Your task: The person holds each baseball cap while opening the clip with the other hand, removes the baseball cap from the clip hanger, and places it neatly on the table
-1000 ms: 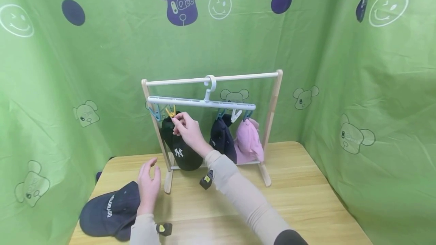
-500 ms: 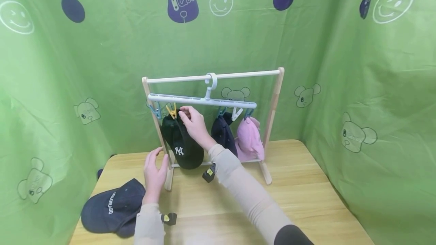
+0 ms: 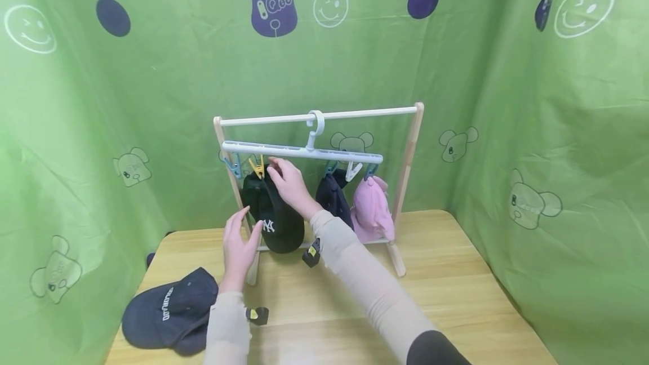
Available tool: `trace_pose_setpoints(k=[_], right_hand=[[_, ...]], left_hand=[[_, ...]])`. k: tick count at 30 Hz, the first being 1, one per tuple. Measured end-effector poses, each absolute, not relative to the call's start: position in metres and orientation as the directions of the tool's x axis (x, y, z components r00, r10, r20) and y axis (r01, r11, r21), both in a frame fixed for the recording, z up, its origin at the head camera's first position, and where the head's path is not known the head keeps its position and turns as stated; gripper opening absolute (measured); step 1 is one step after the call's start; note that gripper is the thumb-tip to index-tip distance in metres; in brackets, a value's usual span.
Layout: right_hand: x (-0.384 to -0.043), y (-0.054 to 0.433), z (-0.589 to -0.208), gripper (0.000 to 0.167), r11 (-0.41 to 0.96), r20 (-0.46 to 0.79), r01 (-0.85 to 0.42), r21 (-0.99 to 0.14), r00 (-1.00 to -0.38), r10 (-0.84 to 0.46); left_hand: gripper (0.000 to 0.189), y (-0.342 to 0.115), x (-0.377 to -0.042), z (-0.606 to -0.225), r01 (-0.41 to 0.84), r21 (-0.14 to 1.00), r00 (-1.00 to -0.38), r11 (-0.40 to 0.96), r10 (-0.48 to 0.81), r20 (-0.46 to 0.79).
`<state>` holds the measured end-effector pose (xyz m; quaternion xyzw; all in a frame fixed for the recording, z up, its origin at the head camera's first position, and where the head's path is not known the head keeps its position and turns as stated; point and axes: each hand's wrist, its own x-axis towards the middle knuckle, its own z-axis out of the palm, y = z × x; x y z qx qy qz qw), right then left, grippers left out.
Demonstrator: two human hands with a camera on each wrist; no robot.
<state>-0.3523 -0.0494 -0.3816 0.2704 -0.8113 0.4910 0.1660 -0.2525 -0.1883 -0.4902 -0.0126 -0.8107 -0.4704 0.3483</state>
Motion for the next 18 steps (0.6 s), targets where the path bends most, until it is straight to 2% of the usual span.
trace_pose_setpoints(k=[18], right_hand=[[-0.363, -0.055, -0.381, 0.039, 0.352, 0.502, -0.603, -0.716, -0.795, -0.340]], left_hand=[[0.070, -0.182, -0.278, -0.473, 0.310, 0.740, -0.758, 0.598, -0.315, 0.572]])
